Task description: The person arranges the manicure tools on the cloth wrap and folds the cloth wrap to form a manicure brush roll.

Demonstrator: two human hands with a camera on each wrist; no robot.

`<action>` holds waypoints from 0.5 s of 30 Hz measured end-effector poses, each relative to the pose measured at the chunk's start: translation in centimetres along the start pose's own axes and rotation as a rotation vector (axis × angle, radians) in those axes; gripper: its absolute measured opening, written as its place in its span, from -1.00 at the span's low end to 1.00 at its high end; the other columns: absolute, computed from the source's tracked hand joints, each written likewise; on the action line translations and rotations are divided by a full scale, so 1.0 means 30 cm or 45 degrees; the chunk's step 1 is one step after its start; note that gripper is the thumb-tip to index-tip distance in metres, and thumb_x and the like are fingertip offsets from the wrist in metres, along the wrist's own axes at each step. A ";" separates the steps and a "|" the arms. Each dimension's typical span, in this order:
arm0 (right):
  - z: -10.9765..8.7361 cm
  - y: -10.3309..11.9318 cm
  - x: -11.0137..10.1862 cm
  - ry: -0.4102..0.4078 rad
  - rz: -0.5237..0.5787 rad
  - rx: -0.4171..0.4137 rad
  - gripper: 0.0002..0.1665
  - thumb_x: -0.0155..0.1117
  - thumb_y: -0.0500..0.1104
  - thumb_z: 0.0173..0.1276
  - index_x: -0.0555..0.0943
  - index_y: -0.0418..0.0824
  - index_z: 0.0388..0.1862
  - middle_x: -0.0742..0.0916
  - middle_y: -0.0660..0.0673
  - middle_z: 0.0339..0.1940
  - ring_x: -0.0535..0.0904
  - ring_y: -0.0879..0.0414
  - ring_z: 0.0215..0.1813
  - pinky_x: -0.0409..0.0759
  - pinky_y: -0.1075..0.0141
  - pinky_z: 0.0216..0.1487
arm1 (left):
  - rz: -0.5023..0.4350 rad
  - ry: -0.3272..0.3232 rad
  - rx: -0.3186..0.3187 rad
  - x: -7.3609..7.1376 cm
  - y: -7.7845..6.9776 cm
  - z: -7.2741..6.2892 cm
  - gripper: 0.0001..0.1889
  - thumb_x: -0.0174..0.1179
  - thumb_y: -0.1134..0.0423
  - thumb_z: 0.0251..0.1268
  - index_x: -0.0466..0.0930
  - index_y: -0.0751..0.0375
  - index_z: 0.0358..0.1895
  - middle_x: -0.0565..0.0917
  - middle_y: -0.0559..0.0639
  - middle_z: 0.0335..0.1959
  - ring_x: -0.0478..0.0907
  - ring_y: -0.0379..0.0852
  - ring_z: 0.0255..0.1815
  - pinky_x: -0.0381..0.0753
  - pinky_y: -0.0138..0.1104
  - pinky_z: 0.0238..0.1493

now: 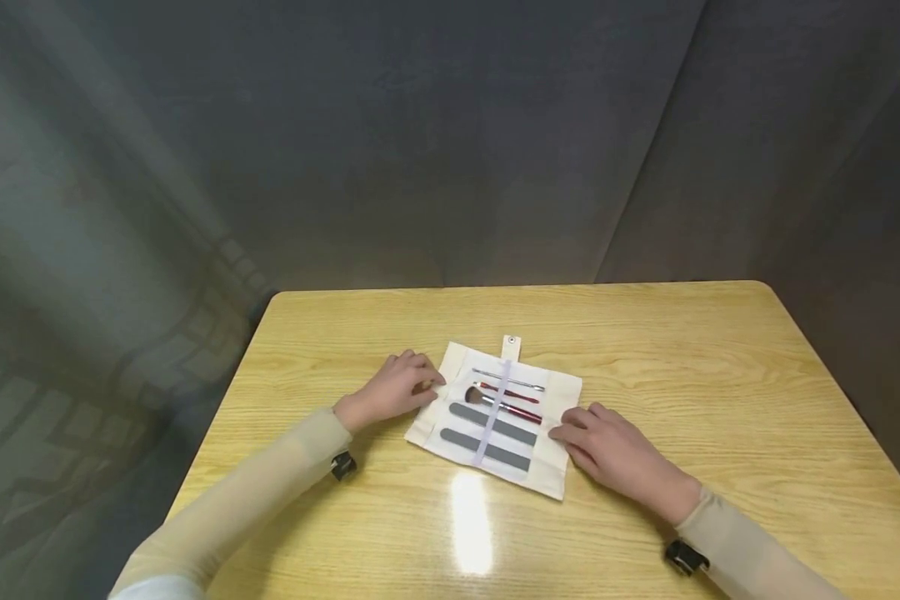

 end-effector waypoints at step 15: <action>0.028 -0.092 -0.001 -0.017 0.090 -0.015 -0.51 0.59 -0.37 0.11 0.78 -0.08 0.05 0.76 -0.16 0.08 0.53 0.12 -0.17 0.49 0.26 -0.26 | 0.004 -0.138 0.005 0.025 -0.053 -0.100 -0.75 0.38 0.03 0.40 0.78 0.02 0.03 0.67 -0.06 -0.04 0.43 -0.07 -0.07 0.43 -0.03 0.10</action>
Point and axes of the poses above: each hand's wrist, its own z-axis towards the middle knuckle, its own x-axis out of the palm, y = z × x, the point moved 7 cm from there along z, towards the middle knuckle
